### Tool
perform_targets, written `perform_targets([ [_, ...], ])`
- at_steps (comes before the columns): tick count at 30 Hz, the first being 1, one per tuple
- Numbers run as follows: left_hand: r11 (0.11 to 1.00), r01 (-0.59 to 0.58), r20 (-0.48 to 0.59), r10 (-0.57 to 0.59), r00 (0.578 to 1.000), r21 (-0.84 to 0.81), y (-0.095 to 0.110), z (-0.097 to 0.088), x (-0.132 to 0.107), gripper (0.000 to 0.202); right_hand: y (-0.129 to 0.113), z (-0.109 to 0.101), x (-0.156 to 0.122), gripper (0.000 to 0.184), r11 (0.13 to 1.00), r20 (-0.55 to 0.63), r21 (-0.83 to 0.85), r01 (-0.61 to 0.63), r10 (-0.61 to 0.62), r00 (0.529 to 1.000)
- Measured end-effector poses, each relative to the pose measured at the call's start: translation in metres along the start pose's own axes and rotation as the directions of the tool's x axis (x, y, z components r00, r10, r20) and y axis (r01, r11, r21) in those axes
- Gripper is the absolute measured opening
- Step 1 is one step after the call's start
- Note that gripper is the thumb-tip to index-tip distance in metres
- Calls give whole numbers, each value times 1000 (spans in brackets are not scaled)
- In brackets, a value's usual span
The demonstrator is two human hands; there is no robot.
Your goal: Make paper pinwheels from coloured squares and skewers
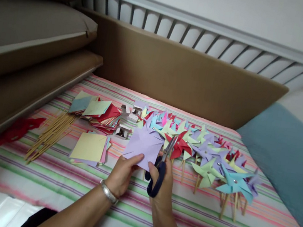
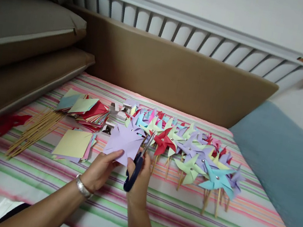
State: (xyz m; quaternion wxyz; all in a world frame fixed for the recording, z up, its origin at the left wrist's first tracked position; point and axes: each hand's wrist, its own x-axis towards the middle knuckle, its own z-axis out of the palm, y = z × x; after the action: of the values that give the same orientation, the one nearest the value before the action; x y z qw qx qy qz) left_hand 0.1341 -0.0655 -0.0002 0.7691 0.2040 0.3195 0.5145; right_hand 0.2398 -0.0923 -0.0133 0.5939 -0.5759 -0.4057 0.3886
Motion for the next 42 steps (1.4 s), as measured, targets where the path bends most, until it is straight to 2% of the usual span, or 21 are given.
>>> perform_targets([
  [2,998,24,40,-26,999,51,7,-7,5,27,-1,-7,2,45,1000,-14,-25,3,-4,1000],
  [7,968,31,85,-53,995,247,36,-31,22,19,-8,-18,7,51,988,64,-152,-37,47,997],
  [10,917,67,110,-119,987,394,42,-39,27,22,-6,-21,10,51,972,120,-230,-40,69,990],
  [12,898,57,78,-101,992,436,42,-41,30,23,-1,-21,12,51,976,150,-217,-30,64,987],
  [15,922,-20,-38,37,999,386,43,-44,35,23,6,-19,15,55,991,115,-136,1,15,993],
  [18,956,-113,-175,164,971,271,48,-48,41,27,5,-10,8,59,999,86,-30,-21,23,996],
  [20,962,-165,-242,217,946,216,50,-51,44,28,0,1,-3,54,994,178,46,-96,86,980],
  [23,958,-215,-298,265,917,189,49,-52,46,27,-7,18,-23,49,964,397,73,-255,207,894],
  [26,952,-250,-323,297,899,178,46,-50,45,25,-9,30,-37,49,933,516,58,-354,276,811],
  [30,947,-270,-320,314,894,175,43,-47,44,24,-4,36,-41,50,891,546,36,-453,363,755],
  [42,953,-289,-307,303,902,89,47,-42,40,25,1,37,-39,48,893,546,-6,-451,380,746],
])
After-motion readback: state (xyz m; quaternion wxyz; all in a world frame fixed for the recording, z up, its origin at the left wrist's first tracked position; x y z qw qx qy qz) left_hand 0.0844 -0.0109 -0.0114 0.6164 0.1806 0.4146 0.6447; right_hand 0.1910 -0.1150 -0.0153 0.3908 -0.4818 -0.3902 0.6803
